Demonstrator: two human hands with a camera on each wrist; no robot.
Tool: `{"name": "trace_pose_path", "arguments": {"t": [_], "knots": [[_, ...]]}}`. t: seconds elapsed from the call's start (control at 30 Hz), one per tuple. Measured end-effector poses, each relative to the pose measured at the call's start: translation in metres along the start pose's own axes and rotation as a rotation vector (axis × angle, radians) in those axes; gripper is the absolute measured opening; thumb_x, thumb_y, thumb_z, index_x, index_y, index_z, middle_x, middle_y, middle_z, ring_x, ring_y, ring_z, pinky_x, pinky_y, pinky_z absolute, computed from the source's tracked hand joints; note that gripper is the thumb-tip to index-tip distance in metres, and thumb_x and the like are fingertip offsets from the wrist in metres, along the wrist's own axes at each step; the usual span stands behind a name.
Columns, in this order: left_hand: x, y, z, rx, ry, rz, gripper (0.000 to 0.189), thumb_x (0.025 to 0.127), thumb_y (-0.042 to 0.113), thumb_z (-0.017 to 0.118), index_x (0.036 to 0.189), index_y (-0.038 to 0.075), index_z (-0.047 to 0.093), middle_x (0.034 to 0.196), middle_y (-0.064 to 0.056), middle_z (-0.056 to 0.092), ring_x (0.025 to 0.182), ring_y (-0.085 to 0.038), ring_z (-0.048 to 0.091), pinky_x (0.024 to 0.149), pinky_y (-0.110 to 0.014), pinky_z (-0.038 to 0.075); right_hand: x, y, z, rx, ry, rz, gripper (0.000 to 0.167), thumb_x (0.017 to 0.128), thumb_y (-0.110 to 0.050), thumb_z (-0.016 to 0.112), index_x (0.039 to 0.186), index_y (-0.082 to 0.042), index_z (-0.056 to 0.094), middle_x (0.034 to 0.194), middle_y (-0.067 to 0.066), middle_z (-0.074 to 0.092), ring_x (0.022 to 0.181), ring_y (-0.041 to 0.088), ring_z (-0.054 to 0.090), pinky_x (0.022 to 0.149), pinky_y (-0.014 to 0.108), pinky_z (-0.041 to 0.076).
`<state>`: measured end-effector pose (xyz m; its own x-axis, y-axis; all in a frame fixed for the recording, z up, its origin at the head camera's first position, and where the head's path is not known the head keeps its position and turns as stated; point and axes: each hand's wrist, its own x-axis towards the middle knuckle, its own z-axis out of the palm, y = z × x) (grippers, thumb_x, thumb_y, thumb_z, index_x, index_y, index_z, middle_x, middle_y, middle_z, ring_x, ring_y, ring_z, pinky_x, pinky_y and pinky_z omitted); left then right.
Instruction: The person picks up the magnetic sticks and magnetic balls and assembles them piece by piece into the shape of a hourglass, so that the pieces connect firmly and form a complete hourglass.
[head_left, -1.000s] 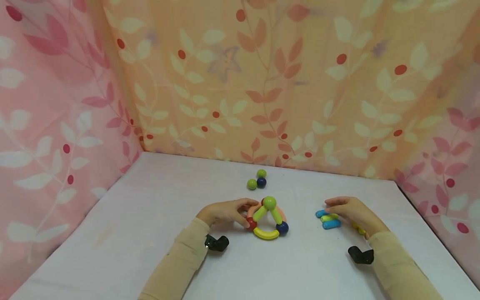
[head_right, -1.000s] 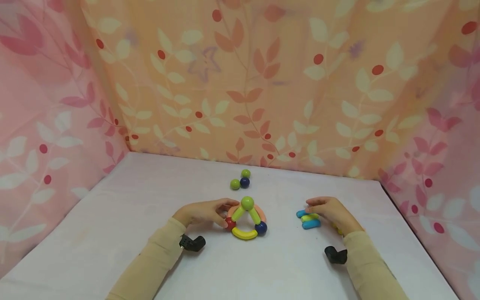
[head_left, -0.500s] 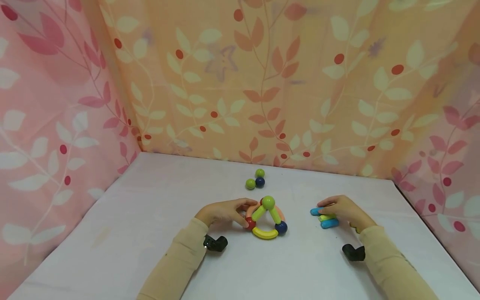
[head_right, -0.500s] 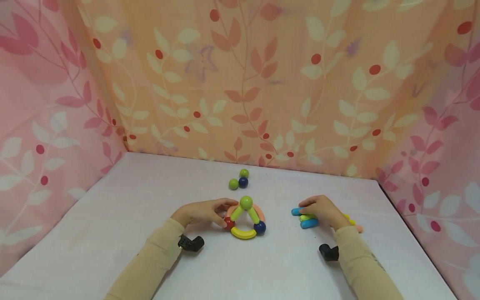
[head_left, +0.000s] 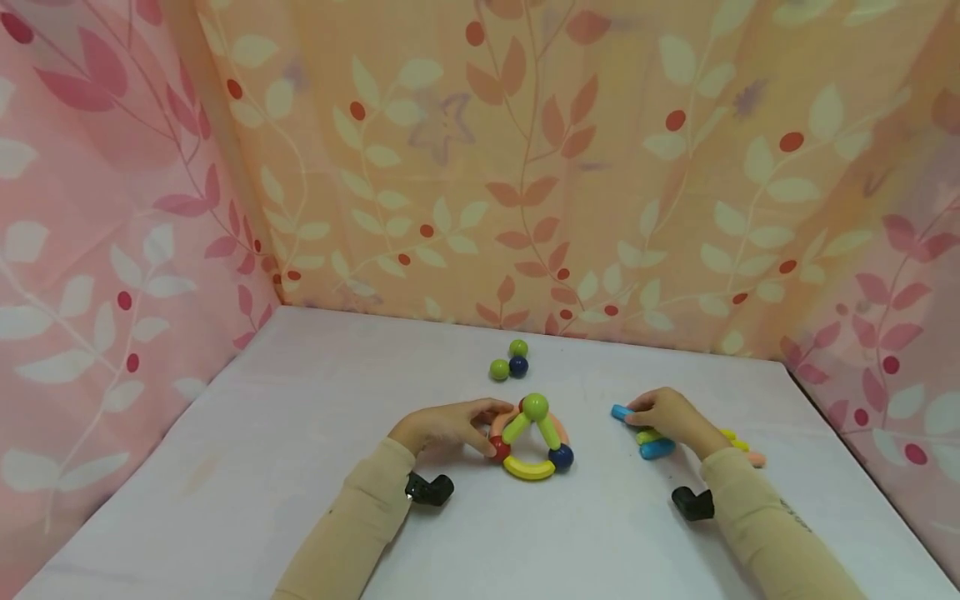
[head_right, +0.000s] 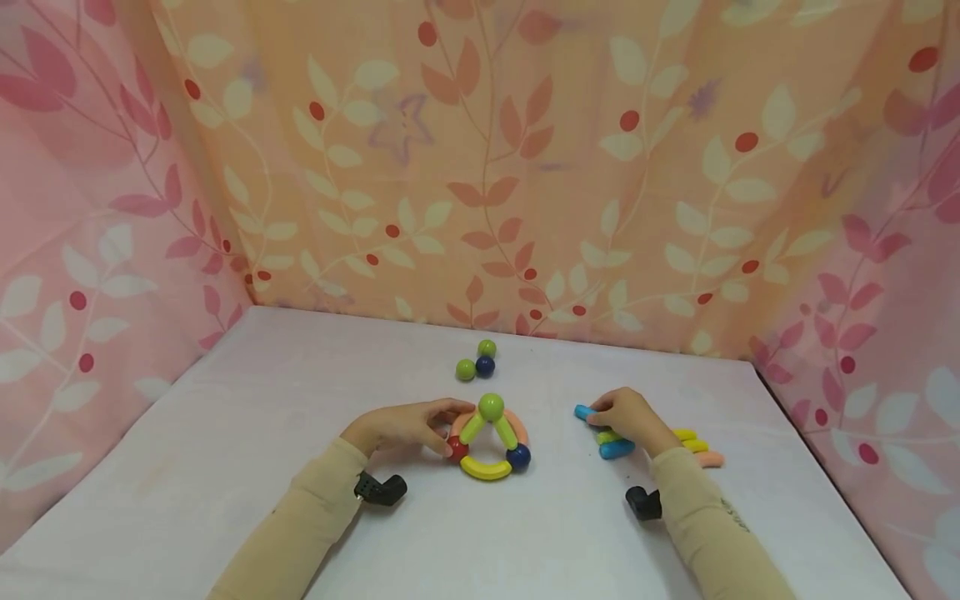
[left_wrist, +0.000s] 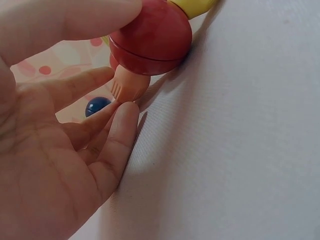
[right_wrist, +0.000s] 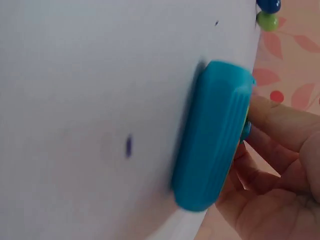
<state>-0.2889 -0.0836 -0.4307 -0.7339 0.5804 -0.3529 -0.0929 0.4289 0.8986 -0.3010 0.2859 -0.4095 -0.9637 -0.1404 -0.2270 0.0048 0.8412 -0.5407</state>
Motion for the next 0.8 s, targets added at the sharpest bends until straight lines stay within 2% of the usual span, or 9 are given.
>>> {"name": "trace_pose_path", "arguments": {"t": [0.1,0.23,0.33,0.53,0.8], "knots": [[0.0,-0.001,0.001,-0.014,-0.016,0.002,0.074,0.078,0.005,0.078,0.143,0.026,0.05,0.136,-0.001,0.053,0.13,-0.023,0.043,0.12,-0.058,0.023,-0.004,-0.012,0.004,0.04,0.029,-0.015,0.043,0.091,-0.034,0.071,0.12,-0.003,0.068,0.116,0.018,0.066,0.099,0.027,0.056,0.084,0.039,0.051],[0.0,-0.001,0.001,-0.005,-0.005,-0.002,0.074,0.078,0.007,0.079,0.143,0.028,0.051,0.136,0.0,0.053,0.131,-0.022,0.042,0.119,-0.059,0.023,-0.009,-0.037,0.014,0.214,0.068,-0.054,0.05,0.091,-0.039,0.071,0.125,-0.004,0.064,0.119,0.016,0.068,0.105,0.026,0.061,0.092,0.044,0.053],[0.0,0.0,0.001,0.003,-0.002,-0.002,0.073,0.078,0.008,0.078,0.143,0.028,0.051,0.135,0.0,0.053,0.13,-0.023,0.042,0.118,-0.06,0.023,-0.013,-0.057,0.022,0.366,0.088,-0.101,0.05,0.092,-0.038,0.07,0.126,-0.002,0.062,0.118,0.014,0.071,0.104,0.021,0.068,0.101,0.047,0.052],[0.002,0.0,0.001,0.001,-0.02,-0.001,0.074,0.078,0.009,0.078,0.144,0.026,0.049,0.134,-0.001,0.052,0.128,-0.022,0.042,0.117,-0.06,0.025,-0.027,-0.092,0.031,0.6,0.158,-0.184,0.048,0.092,-0.031,0.072,0.124,0.003,0.061,0.111,0.011,0.071,0.093,0.01,0.071,0.092,0.038,0.057],[0.0,0.0,-0.001,0.018,-0.005,0.01,0.075,0.077,0.008,0.079,0.144,0.025,0.049,0.136,-0.002,0.053,0.129,-0.022,0.043,0.119,-0.061,0.022,-0.037,-0.116,0.039,0.723,0.183,-0.271,0.044,0.092,-0.022,0.071,0.123,0.007,0.059,0.1,0.002,0.069,0.088,0.004,0.071,0.087,0.028,0.059]]}}
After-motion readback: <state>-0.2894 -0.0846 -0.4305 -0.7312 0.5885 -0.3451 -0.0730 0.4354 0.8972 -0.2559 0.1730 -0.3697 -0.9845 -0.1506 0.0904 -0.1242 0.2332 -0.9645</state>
